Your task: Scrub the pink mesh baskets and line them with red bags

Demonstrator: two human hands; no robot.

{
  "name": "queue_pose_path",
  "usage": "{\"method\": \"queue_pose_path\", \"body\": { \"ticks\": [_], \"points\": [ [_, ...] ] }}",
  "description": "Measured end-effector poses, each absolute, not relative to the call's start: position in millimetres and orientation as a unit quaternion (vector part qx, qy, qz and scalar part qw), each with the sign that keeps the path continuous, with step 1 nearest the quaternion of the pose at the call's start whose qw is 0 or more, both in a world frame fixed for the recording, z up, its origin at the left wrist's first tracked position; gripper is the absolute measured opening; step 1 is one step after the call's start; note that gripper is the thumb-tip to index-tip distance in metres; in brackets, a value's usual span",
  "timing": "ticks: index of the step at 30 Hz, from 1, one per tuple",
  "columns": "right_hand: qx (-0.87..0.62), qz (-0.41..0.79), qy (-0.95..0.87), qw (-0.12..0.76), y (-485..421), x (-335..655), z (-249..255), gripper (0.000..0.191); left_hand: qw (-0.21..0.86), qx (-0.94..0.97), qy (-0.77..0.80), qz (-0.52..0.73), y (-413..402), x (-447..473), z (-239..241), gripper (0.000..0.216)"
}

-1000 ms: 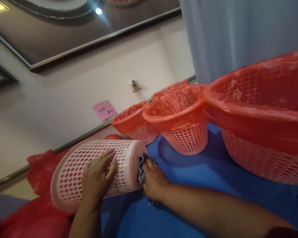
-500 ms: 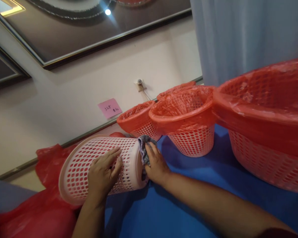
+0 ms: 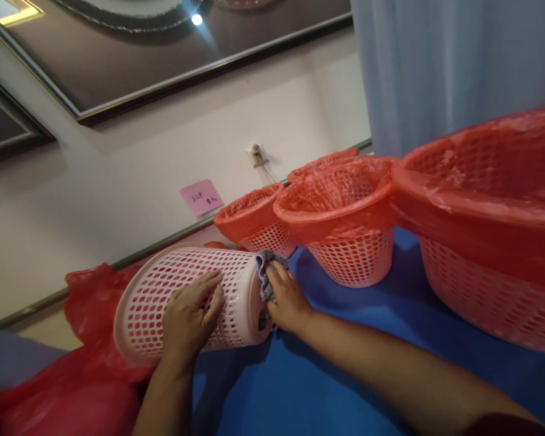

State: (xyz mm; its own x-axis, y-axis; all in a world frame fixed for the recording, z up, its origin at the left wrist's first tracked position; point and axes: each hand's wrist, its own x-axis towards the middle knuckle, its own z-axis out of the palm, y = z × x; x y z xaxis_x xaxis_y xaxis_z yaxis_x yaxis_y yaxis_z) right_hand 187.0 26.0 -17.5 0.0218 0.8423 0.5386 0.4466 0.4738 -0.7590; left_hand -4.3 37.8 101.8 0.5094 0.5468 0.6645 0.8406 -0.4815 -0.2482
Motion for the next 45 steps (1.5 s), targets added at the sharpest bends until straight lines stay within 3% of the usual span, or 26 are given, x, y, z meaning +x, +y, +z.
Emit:
{"method": "queue_pose_path", "body": {
  "ticks": [7,13,18,23,25,31,33,36,38,43,45],
  "points": [
    [-0.336,0.05,-0.763,0.55,-2.5,179.8,-42.7,0.095,0.287,-0.826,-0.411,-0.257,39.0,-6.3,101.5,0.032],
    [-0.524,0.234,-0.661,0.484,48.2,184.6,-31.7,0.079,0.284,-0.822,-0.42,-0.259,38.7,-3.9,100.9,0.032],
    [-0.554,0.288,-0.649,0.434,47.3,184.2,-41.0,0.045,0.287,-0.824,-0.412,-0.262,38.5,-4.2,100.3,0.031],
    [-0.497,0.218,-0.65,0.532,48.2,185.5,-27.7,0.085,0.291,-0.822,-0.413,-0.261,39.4,-4.4,99.0,0.031],
    [-0.479,0.206,-0.657,0.545,52.6,186.9,-25.1,0.089,0.29,-0.822,-0.416,-0.259,39.5,-4.0,98.9,0.032],
    [-0.545,0.3,-0.652,0.434,55.6,189.8,-39.8,0.043,0.288,-0.82,-0.421,-0.258,38.8,-2.8,99.6,0.033],
    [-0.542,0.292,-0.649,0.446,57.8,192.1,-37.3,0.051,0.286,-0.821,-0.423,-0.256,38.5,-2.7,99.3,0.033],
    [-0.515,0.255,-0.644,0.505,63.0,194.9,-27.3,0.081,0.284,-0.819,-0.428,-0.256,38.5,-2.6,98.6,0.032],
    [-0.502,0.251,-0.644,0.52,63.4,194.6,-25.0,0.087,0.284,-0.817,-0.431,-0.257,38.8,-2.4,98.4,0.032],
    [-0.528,0.312,-0.655,0.441,51.7,190.6,-40.6,0.045,0.284,-0.817,-0.427,-0.263,38.9,-1.4,98.8,0.032],
    [-0.533,0.318,-0.654,0.432,52.1,192.1,-43.3,0.04,0.284,-0.817,-0.426,-0.266,38.5,-0.9,99.0,0.032]
  ]
}}
